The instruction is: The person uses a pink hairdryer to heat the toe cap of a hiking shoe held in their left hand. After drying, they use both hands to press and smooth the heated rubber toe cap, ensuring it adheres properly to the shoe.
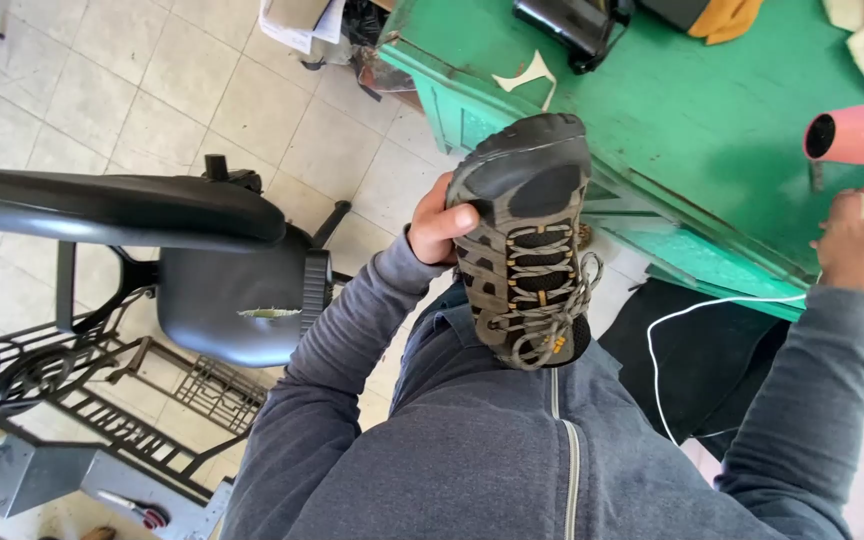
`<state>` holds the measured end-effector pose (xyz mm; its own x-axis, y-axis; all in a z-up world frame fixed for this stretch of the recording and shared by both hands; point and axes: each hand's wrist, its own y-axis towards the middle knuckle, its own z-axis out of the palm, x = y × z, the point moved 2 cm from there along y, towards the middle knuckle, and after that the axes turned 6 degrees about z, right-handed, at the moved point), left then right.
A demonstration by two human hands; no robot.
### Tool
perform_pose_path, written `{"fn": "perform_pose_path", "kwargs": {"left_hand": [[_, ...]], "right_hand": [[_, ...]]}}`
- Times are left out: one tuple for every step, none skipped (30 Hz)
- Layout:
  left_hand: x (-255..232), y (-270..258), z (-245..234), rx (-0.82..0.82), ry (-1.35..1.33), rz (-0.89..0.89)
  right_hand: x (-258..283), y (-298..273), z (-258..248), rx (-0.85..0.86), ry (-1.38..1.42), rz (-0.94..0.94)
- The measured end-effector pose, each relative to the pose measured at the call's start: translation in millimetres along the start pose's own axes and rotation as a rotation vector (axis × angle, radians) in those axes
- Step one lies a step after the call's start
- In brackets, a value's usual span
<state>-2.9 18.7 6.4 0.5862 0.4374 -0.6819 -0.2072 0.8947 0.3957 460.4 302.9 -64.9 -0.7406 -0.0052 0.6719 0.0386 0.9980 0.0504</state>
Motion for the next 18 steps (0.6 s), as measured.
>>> {"fn": "perform_pose_path", "kwargs": {"left_hand": [[-0.6, 1.8, 4.7, 0.007, -0.007, 0.001], [-0.3, 3.3, 8.9, -0.015, 0.043, -0.048], [-0.7, 4.3, 13.5, -0.037, 0.094, -0.097], [-2.0, 7.8, 19.3, -0.031, 0.088, -0.096], [-2.5, 11.9, 24.3, -0.014, 0.191, -0.109], [-2.7, 15.9, 29.1, 0.002, 0.294, -0.12], [-3.2, 19.0, 34.8, 0.01, 0.289, -0.121], [-3.2, 21.7, 40.3, 0.002, 0.265, -0.157], [-3.7, 23.5, 46.3, -0.003, 0.24, -0.197], [-4.4, 25.4, 50.7, 0.007, 0.233, -0.201], [-4.7, 28.1, 53.9, 0.009, 0.27, -0.226], [-5.4, 30.7, 57.0, 0.011, 0.307, -0.25], [-5.0, 32.0, 60.1, 0.018, 0.303, -0.249], [-4.9, 33.1, 62.8, 0.025, 0.31, -0.253], [-4.9, 34.5, 64.8, 0.029, 0.318, -0.254], [-4.0, 35.7, 65.6, 0.034, 0.316, -0.248], [-2.8, 35.5, 66.5, 0.018, 0.299, -0.281], [-1.8, 35.2, 67.3, 0.003, 0.283, -0.313]], "right_hand": [[9.7, -5.8, -9.1, -0.009, -0.003, 0.001], [19.5, -11.7, -17.4, 0.034, 0.095, 0.004], [29.5, -18.4, -25.7, 0.078, 0.193, 0.007], [55.4, -31.6, -40.5, 0.07, 0.191, 0.007], [81.5, -45.0, -53.6, 0.102, 0.1, -0.031], [107.5, -58.4, -66.1, 0.134, 0.009, -0.069], [124.8, -66.8, -75.6, 0.125, 0.007, -0.065], [145.0, -76.1, -84.0, 0.163, -0.018, -0.2], [164.7, -87.9, -93.2, 0.2, -0.045, -0.33], [185.2, -98.6, -97.9, 0.19, -0.049, -0.323], [208.5, -108.2, -101.3, 0.193, -0.027, -0.42], [232.0, -118.2, -104.5, 0.197, -0.006, -0.517], [245.5, -123.7, -107.4, 0.189, -0.009, -0.515], [260.2, -130.3, -110.3, 0.18, 0.0, -0.578], [275.9, -135.5, -111.9, 0.171, 0.009, -0.645], [279.6, -138.1, -113.2, 0.165, 0.005, -0.648], [284.3, -141.6, -115.0, 0.12, -0.041, -0.705], [289.2, -145.2, -116.6, 0.076, -0.087, -0.762]]}}
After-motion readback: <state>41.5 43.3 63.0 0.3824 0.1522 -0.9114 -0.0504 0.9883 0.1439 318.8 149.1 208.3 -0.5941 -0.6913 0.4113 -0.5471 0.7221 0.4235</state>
